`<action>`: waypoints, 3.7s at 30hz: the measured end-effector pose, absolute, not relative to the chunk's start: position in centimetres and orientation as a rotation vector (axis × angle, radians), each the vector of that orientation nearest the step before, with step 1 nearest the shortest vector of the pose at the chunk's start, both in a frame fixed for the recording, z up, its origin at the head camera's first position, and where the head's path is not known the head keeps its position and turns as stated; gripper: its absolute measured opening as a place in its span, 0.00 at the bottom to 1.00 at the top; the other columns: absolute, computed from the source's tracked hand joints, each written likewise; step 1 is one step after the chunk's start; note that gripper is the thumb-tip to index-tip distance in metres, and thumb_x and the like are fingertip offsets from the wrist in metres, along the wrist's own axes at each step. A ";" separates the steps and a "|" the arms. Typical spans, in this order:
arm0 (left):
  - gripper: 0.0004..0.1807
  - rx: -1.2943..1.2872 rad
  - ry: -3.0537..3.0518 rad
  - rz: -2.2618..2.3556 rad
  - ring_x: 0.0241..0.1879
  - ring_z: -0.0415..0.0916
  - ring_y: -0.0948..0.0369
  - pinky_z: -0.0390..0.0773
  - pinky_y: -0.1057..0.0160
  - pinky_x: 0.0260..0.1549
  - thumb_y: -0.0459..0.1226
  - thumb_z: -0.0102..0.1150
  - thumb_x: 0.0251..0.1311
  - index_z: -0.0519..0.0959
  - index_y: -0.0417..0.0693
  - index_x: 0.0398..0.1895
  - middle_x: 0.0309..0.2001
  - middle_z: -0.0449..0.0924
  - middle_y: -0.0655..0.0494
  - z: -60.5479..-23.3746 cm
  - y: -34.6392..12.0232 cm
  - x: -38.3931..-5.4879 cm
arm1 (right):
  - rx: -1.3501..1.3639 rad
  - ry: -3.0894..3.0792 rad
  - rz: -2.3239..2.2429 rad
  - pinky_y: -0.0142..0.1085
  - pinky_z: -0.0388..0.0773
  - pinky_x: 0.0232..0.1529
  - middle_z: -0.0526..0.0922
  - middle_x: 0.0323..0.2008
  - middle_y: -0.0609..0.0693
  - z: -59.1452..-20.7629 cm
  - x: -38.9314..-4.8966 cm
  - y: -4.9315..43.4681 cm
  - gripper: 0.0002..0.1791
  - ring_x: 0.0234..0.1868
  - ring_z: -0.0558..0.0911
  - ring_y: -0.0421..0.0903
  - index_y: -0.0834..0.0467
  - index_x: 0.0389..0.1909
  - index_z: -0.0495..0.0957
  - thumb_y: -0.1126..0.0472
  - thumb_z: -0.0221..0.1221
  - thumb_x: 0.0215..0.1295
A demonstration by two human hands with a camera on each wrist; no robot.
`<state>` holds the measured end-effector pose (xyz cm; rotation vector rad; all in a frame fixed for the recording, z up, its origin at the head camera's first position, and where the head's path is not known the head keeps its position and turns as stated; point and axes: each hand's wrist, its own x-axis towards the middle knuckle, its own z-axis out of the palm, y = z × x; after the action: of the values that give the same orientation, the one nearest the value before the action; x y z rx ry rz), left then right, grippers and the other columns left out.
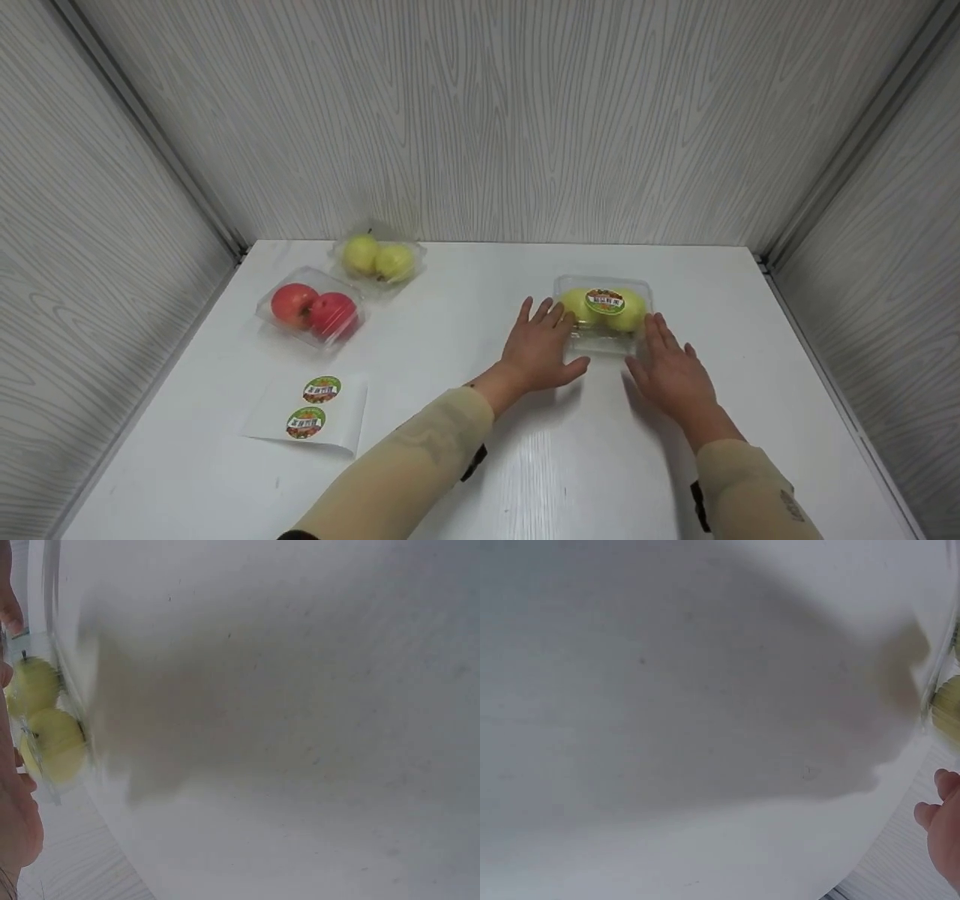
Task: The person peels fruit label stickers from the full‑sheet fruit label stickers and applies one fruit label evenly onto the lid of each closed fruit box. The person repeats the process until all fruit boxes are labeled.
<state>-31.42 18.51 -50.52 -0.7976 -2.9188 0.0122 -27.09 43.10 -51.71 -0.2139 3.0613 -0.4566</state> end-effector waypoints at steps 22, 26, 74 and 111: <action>0.46 -0.851 -2.920 -0.021 0.81 0.54 0.51 0.44 0.45 0.80 0.69 0.42 0.70 0.67 0.51 0.80 0.78 0.66 0.51 -50.4 21.6 -34.8 | -0.181 3.003 -0.414 0.71 0.55 0.72 0.42 0.82 0.71 -50.4 -30.2 46.0 0.45 0.74 0.56 0.81 0.63 0.85 0.32 0.45 0.44 0.84; 0.46 -0.854 -2.926 -0.011 0.81 0.54 0.51 0.44 0.45 0.80 0.70 0.42 0.70 0.66 0.51 0.81 0.78 0.66 0.51 -50.5 22.1 -35.2 | -0.192 3.017 -0.412 0.70 0.53 0.73 0.42 0.82 0.72 -50.3 -30.5 46.3 0.45 0.74 0.56 0.80 0.65 0.85 0.33 0.47 0.45 0.84; 0.45 -0.502 -2.966 -0.259 0.83 0.51 0.49 0.43 0.43 0.80 0.64 0.46 0.74 0.58 0.48 0.85 0.82 0.59 0.45 -43.6 1.0 -41.2 | -0.309 3.195 -0.618 0.67 0.47 0.77 0.43 0.83 0.70 -46.2 -36.5 38.1 0.48 0.82 0.48 0.70 0.68 0.84 0.39 0.46 0.52 0.81; 0.46 -0.261 -3.072 -0.490 0.81 0.54 0.43 0.44 0.42 0.80 0.59 0.51 0.73 0.58 0.38 0.83 0.80 0.60 0.36 -45.7 -9.7 -42.5 | -0.705 2.967 -0.567 0.58 0.54 0.79 0.53 0.83 0.62 -48.2 -36.8 14.9 0.36 0.83 0.56 0.59 0.60 0.84 0.55 0.51 0.51 0.83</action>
<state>-42.48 -9.73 -45.66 -0.2608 -3.0724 -0.4897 -36.84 14.93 -48.25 -0.7046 2.9672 -0.5667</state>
